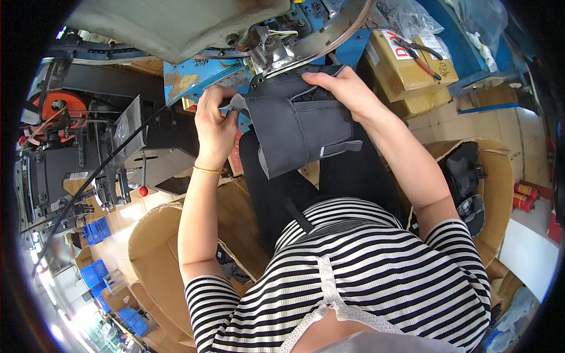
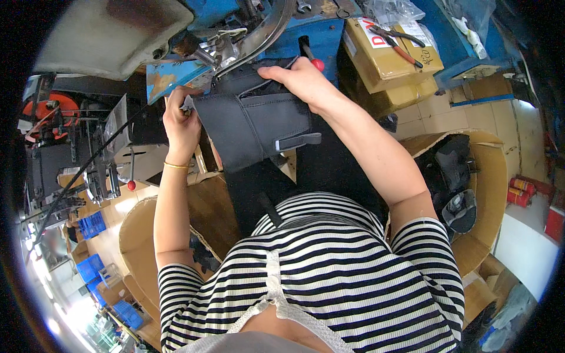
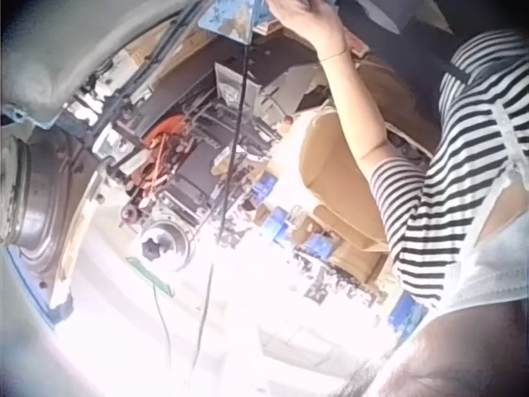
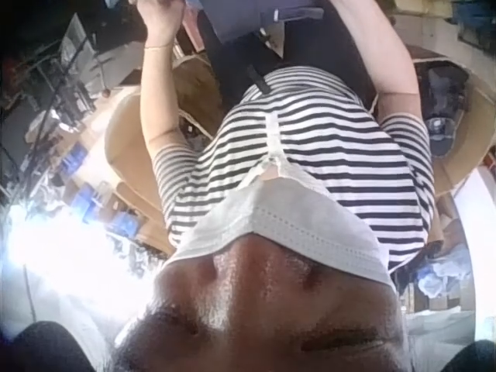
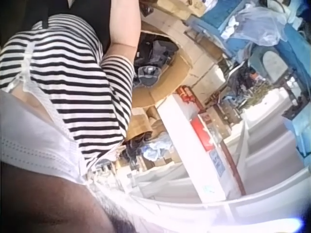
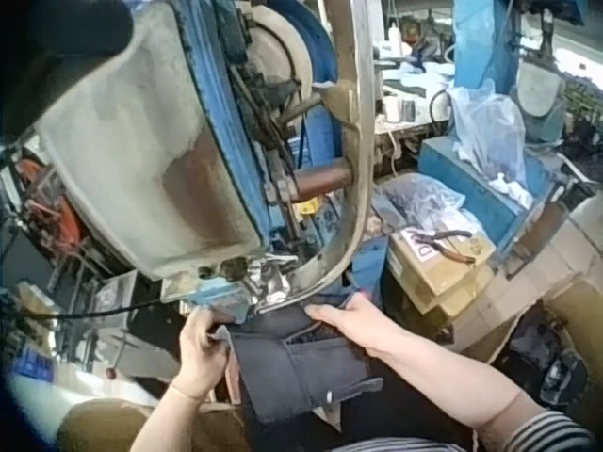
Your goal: Inspecting, stretching, and preparing shoe upper leather components near a lasting machinery unit.
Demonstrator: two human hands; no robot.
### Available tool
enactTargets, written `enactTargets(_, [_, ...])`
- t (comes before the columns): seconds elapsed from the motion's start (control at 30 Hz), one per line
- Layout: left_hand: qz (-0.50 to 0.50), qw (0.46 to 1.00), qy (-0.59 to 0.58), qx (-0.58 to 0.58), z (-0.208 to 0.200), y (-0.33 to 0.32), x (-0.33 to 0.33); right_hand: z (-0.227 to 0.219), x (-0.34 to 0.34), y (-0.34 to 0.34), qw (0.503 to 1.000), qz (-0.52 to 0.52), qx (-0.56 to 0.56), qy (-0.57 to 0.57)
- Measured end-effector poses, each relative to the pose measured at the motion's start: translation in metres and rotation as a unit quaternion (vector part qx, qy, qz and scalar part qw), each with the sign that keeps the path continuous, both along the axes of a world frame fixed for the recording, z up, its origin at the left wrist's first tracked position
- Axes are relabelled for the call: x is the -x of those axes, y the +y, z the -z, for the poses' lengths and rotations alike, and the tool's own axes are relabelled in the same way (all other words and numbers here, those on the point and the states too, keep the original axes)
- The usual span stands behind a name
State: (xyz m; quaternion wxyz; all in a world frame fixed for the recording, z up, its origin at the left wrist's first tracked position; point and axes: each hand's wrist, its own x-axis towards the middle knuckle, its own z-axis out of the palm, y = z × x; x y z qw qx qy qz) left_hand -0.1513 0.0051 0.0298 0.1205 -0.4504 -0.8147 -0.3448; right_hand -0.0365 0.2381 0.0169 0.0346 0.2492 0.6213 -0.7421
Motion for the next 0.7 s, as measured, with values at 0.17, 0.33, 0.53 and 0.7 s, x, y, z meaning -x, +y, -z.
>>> enactTargets(0.17, [-0.009,0.999,-0.032,-0.026,0.011,-0.002,0.001,0.004,0.005,0.003,0.999,0.009,0.004,0.049])
enactTargets(0.33, [0.003,1.000,-0.009,-0.020,0.003,-0.003,0.002,0.002,0.003,0.000,0.997,0.012,-0.035,0.070])
enactTargets(0.53, [0.001,1.000,0.017,-0.002,-0.006,-0.004,0.002,0.018,0.007,-0.002,0.981,0.036,-0.065,0.177])
enactTargets(0.7, [-0.013,0.999,-0.024,-0.032,-0.002,-0.012,0.006,0.007,0.014,-0.006,0.968,0.028,-0.154,0.195])
